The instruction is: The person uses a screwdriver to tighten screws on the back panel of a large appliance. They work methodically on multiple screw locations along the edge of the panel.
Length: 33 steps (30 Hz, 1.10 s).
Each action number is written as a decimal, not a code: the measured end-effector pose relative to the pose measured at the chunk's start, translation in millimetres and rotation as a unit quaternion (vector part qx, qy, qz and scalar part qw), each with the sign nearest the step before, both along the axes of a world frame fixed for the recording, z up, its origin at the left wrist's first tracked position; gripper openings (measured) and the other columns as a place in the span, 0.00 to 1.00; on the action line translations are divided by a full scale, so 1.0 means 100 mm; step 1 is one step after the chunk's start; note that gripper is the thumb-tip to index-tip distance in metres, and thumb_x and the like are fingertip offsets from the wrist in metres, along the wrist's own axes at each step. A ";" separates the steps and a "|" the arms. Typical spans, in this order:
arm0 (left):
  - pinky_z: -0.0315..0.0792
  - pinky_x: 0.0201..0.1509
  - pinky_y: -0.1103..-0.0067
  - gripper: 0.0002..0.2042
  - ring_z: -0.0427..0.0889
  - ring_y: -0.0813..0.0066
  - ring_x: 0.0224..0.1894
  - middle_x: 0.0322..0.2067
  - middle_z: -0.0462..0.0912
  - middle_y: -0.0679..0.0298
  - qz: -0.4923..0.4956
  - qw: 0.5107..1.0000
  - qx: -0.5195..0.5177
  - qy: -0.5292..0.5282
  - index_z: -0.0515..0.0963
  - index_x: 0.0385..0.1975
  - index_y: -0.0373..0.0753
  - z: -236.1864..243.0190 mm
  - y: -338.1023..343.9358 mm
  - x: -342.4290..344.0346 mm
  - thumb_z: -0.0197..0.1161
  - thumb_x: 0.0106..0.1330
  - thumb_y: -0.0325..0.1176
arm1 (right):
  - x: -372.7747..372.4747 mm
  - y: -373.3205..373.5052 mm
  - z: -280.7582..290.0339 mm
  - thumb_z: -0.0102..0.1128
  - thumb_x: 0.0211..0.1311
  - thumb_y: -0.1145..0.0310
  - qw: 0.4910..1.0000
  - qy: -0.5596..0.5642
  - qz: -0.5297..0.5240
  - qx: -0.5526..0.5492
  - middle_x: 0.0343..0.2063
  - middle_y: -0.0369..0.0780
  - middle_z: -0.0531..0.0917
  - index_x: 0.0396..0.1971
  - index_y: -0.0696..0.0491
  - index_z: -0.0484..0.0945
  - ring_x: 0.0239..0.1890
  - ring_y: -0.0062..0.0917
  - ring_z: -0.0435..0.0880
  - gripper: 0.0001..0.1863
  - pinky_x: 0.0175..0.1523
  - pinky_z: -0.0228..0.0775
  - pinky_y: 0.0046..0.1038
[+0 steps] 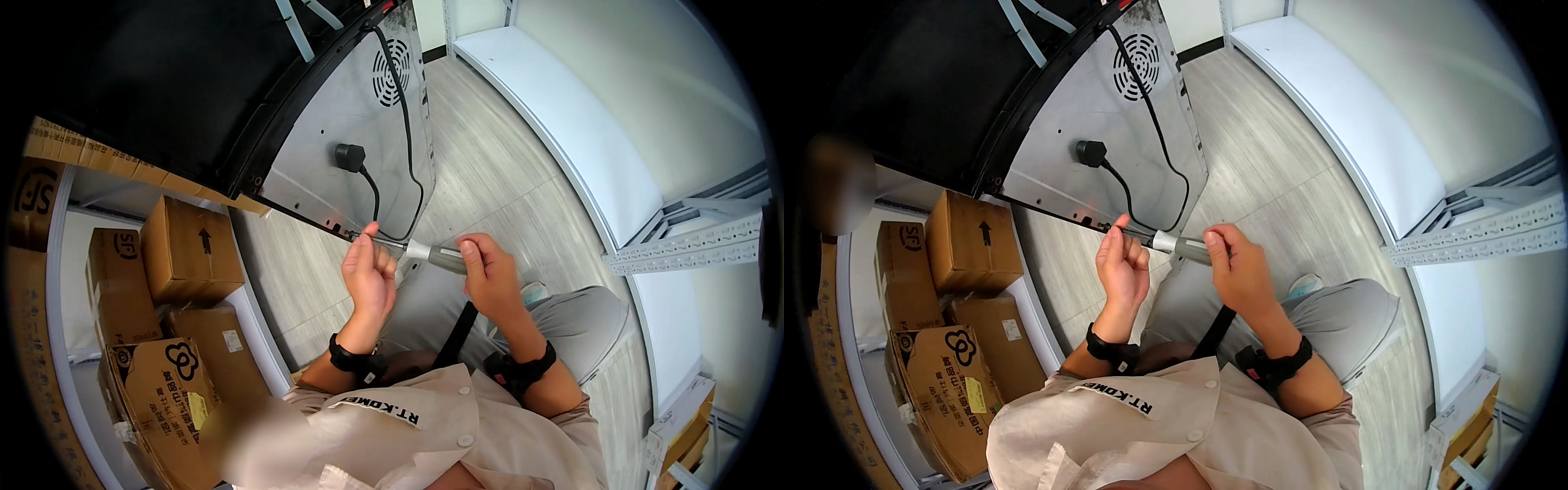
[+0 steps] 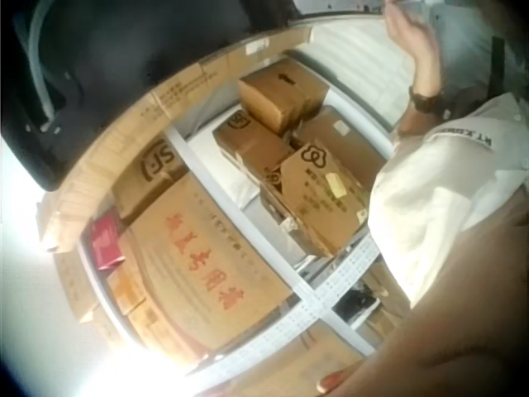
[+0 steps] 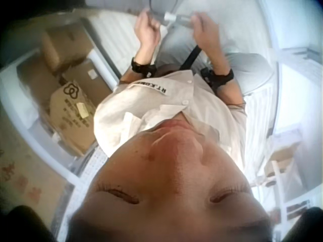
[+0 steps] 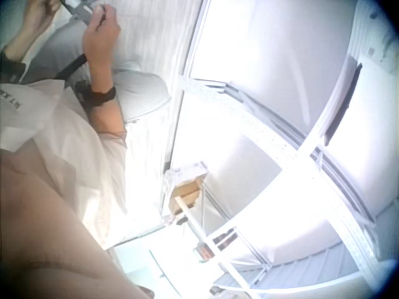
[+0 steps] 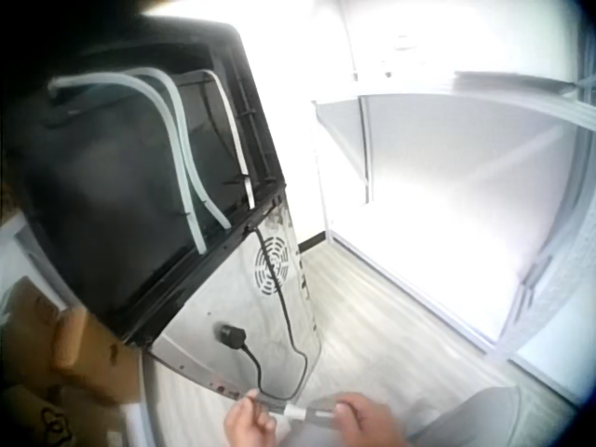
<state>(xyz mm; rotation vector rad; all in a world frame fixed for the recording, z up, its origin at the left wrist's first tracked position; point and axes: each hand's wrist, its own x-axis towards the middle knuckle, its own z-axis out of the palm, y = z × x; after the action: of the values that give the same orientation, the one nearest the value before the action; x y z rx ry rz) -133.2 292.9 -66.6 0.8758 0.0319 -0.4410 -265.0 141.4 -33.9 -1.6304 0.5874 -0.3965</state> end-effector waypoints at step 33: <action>0.50 0.21 0.83 0.13 0.51 0.87 0.18 0.17 0.57 0.77 0.010 0.999 0.023 0.026 0.74 0.33 0.36 -0.04 0.02 0.07 0.56 0.76 0.40 | -0.05 -0.04 0.00 0.64 0.61 0.71 0.984 -0.113 0.050 -0.129 0.32 0.40 0.78 0.57 0.56 0.67 0.31 0.28 0.76 0.25 0.40 0.69 0.27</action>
<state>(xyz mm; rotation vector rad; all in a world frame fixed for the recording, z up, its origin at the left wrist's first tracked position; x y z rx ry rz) -125.9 294.4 -70.7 0.9078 0.0982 -0.4456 -269.6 137.5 -34.4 -1.8228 0.2895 -0.5939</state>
